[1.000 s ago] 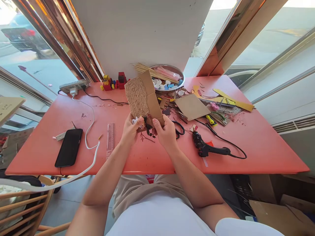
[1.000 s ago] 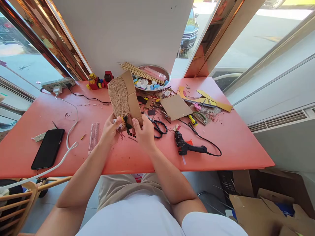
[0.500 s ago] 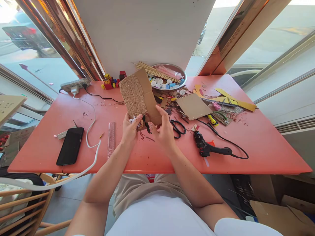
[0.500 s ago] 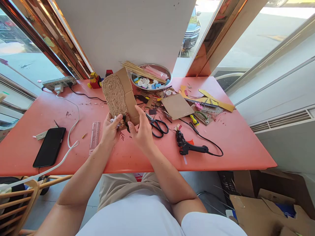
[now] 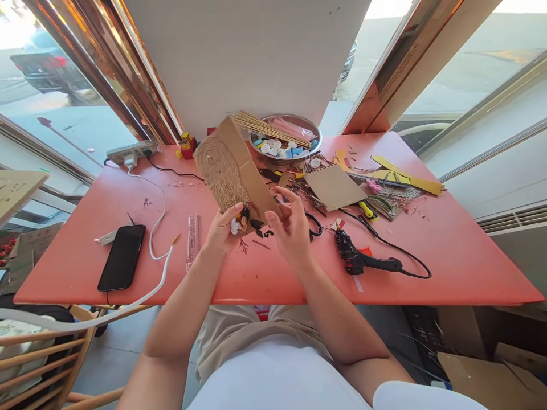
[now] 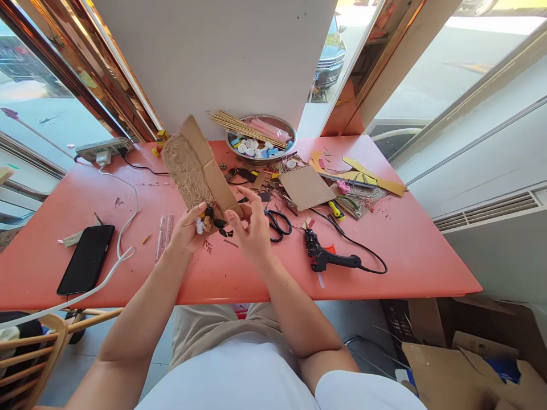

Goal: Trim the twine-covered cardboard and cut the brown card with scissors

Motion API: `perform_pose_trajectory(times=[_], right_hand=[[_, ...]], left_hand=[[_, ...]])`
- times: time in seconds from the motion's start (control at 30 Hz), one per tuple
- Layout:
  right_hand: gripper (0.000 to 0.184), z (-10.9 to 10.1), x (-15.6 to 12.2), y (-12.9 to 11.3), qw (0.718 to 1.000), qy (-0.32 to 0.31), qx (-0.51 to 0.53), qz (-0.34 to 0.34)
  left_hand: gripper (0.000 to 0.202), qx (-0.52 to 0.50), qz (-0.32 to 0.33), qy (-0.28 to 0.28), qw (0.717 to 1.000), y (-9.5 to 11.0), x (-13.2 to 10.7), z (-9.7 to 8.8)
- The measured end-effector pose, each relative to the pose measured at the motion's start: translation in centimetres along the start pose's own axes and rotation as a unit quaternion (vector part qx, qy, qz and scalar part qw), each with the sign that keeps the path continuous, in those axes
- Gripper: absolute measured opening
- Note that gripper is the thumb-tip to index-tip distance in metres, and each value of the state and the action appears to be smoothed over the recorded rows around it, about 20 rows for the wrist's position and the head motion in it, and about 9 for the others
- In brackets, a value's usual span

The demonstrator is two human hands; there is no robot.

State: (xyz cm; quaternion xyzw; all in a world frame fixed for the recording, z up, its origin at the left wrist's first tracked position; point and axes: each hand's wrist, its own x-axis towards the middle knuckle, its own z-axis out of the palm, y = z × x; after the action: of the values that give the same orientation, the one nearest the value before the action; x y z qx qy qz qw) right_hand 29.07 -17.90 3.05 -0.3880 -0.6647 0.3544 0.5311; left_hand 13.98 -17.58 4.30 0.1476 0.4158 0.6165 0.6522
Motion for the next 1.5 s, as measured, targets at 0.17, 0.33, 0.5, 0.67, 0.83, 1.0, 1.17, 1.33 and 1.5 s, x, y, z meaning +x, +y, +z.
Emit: perform_pose_trajectory(times=[0.17,0.33,0.5,0.67,0.83,1.0,1.17,1.33,1.5], right_hand=[[0.029,-3.0,-0.5,0.5,0.960,-0.008,-0.275,0.052],[0.014,-3.7,-0.9,0.4,0.827,-0.112,-0.527,0.161],[0.019,-3.4,0.2,-1.0,0.765,-0.176,-0.579,0.222],[0.024,-4.2,1.0,-2.4,0.760,-0.207,-0.564,0.246],[0.012,-4.4,1.0,-3.2,0.762,-0.201,-0.532,0.312],[0.011,-5.2,0.6,-2.2,0.843,-0.139,-0.428,0.295],[0.017,-5.4,-0.1,-1.1,0.950,-0.069,-0.105,0.286],[0.052,-3.9,-0.3,-1.9,0.948,-0.090,0.153,0.264],[0.079,-3.4,-0.5,-2.1,0.950,-0.152,0.185,0.199]], left_hand=[[0.033,-0.030,0.024,0.060,0.997,0.8,-0.2,0.4],[0.033,-0.036,0.054,0.069,0.995,1.0,0.0,0.2],[0.029,-0.023,0.050,0.081,0.995,0.7,0.2,0.0],[0.025,-0.032,0.053,0.075,0.995,0.7,0.3,0.3],[0.027,-0.034,0.048,0.077,0.995,1.0,0.0,0.4],[0.024,-0.035,0.034,0.077,0.996,0.9,-0.1,0.4],[0.030,-0.031,0.041,0.064,0.997,0.8,-0.3,0.3],[0.036,-0.023,0.044,0.081,0.995,0.8,-0.5,0.5],[0.036,-0.031,0.054,0.087,0.994,0.6,-0.3,0.4]])
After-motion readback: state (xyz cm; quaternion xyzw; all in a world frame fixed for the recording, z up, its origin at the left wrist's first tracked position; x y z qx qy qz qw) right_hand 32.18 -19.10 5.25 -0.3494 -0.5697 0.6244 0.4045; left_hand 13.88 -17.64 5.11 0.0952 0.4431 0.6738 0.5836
